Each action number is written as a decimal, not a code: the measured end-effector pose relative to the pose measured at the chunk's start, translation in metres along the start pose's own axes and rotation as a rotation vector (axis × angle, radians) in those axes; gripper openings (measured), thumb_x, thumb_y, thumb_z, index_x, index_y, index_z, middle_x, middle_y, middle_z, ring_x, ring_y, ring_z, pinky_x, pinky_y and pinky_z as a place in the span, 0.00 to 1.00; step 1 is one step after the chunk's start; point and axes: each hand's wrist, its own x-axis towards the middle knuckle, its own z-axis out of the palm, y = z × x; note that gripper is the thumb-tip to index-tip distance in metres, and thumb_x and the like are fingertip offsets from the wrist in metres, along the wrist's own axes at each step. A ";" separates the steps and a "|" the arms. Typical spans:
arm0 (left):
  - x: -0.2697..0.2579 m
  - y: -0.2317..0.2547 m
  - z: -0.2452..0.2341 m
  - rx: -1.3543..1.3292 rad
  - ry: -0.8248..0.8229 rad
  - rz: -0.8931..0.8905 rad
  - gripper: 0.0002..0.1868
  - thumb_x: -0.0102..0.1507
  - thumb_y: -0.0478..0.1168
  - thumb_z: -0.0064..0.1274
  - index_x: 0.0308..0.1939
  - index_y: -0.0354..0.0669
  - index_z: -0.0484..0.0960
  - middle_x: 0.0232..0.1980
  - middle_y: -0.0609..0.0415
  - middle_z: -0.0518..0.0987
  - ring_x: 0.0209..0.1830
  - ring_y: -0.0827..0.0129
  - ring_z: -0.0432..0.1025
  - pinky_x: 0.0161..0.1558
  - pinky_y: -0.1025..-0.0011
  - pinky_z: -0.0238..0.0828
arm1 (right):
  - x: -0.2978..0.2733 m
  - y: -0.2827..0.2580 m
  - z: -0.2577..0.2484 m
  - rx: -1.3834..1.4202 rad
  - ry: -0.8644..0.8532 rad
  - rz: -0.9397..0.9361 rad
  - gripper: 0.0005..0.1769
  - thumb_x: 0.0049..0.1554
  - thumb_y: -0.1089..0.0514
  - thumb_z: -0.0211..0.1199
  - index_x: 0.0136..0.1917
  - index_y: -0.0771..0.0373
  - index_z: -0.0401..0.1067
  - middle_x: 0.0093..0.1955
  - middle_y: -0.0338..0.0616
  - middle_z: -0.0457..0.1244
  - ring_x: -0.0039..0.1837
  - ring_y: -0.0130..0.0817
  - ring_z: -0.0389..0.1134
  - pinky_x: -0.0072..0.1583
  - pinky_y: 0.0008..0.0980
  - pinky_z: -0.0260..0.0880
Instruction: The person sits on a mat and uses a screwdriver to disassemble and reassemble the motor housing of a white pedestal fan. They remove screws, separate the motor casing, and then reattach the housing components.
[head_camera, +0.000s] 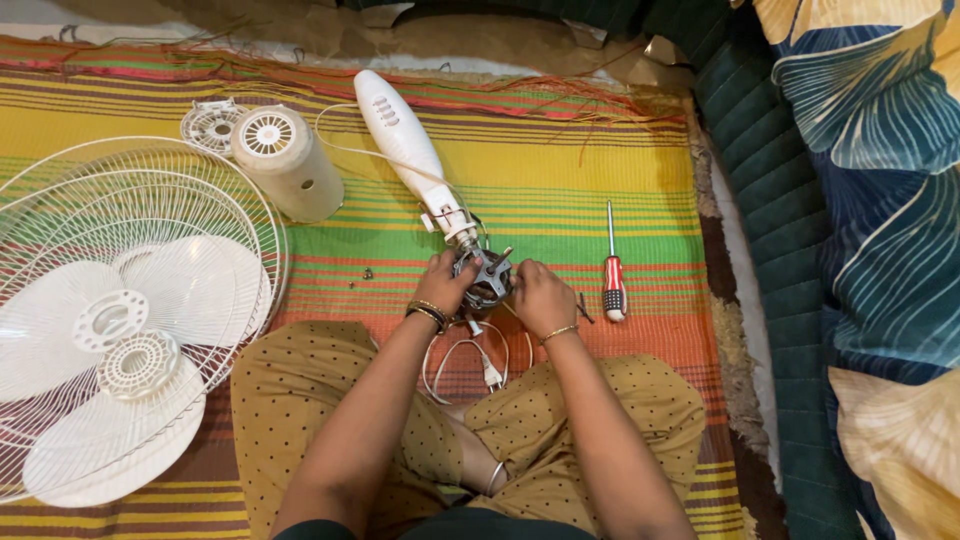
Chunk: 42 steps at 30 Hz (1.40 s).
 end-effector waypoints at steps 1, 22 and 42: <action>0.000 0.001 -0.001 0.004 -0.004 -0.003 0.38 0.62 0.67 0.49 0.62 0.41 0.74 0.58 0.34 0.72 0.61 0.41 0.69 0.62 0.54 0.65 | 0.002 -0.001 0.003 -0.044 -0.032 0.021 0.15 0.63 0.45 0.59 0.47 0.59 0.70 0.45 0.49 0.69 0.45 0.53 0.71 0.45 0.51 0.70; -0.011 0.018 -0.013 0.006 -0.047 -0.049 0.39 0.62 0.68 0.48 0.63 0.41 0.72 0.60 0.36 0.70 0.60 0.42 0.69 0.61 0.54 0.65 | -0.001 0.004 -0.015 0.187 -0.033 0.016 0.15 0.60 0.46 0.62 0.47 0.60 0.74 0.46 0.49 0.69 0.44 0.54 0.71 0.43 0.50 0.69; -0.005 0.009 -0.003 0.074 -0.070 -0.056 0.39 0.62 0.70 0.45 0.63 0.43 0.73 0.59 0.35 0.71 0.60 0.42 0.69 0.62 0.55 0.66 | 0.001 0.000 0.002 -0.002 -0.117 0.138 0.17 0.64 0.44 0.58 0.45 0.58 0.74 0.47 0.49 0.69 0.46 0.53 0.71 0.47 0.51 0.70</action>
